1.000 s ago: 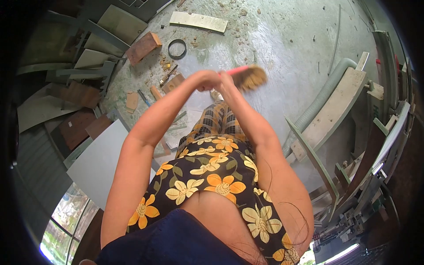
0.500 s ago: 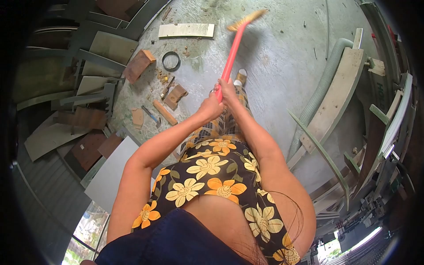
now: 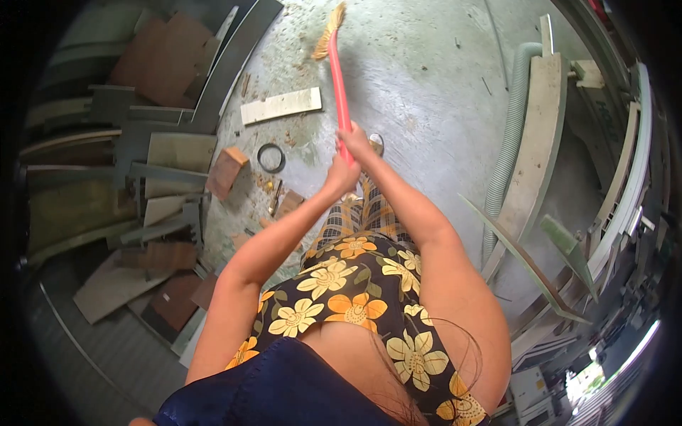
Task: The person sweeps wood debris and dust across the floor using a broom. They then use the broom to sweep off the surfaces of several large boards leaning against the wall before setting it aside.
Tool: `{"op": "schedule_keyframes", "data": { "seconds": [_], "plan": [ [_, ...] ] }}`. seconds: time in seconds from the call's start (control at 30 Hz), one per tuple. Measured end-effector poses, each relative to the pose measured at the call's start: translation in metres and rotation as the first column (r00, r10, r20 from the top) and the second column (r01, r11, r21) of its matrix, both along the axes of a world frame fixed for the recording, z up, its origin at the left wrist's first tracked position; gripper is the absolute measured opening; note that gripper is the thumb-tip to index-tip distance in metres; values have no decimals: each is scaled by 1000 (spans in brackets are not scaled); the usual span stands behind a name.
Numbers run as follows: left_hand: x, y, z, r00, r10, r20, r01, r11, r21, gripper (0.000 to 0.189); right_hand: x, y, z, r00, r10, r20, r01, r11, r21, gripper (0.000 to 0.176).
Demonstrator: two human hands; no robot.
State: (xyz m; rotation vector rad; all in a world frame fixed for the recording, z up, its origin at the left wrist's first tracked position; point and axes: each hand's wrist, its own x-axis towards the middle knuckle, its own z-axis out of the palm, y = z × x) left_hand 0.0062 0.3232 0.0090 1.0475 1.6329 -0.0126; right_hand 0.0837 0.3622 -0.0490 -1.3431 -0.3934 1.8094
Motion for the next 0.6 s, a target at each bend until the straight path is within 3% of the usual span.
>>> {"op": "schedule_keyframes", "data": {
  "seconds": [0.07,0.17,0.27,0.3,0.4,0.47,0.53,0.6],
  "plan": [
    [5,-10,32,992,-58,109,72,989,-125,62,13,-22,22,989,-89,118,88,996,12,16],
    [15,-22,33,943,-283,174,288,957,-9,52,36,-50,37,922,-292,255,320,945,-73,20],
    [42,-23,2,818,-313,482,323,944,65,32,69,-72,12,798,-404,447,503,855,-127,24],
    [54,-9,5,808,-157,568,347,906,-243,31,81,-74,8,768,-413,489,552,814,-181,23],
    [93,25,-8,856,-147,495,417,763,-494,24,118,-57,-8,708,-449,545,668,676,-311,20],
    [111,48,-20,881,-167,443,408,742,-532,19,134,-44,-43,717,-488,498,690,596,-411,16],
    [118,68,-29,905,-73,419,336,726,-600,19,143,-23,-69,832,-345,434,535,702,-470,15],
    [115,80,-17,928,100,358,147,786,-601,15,140,5,-82,900,-155,408,351,812,-466,23]
  ]
}}
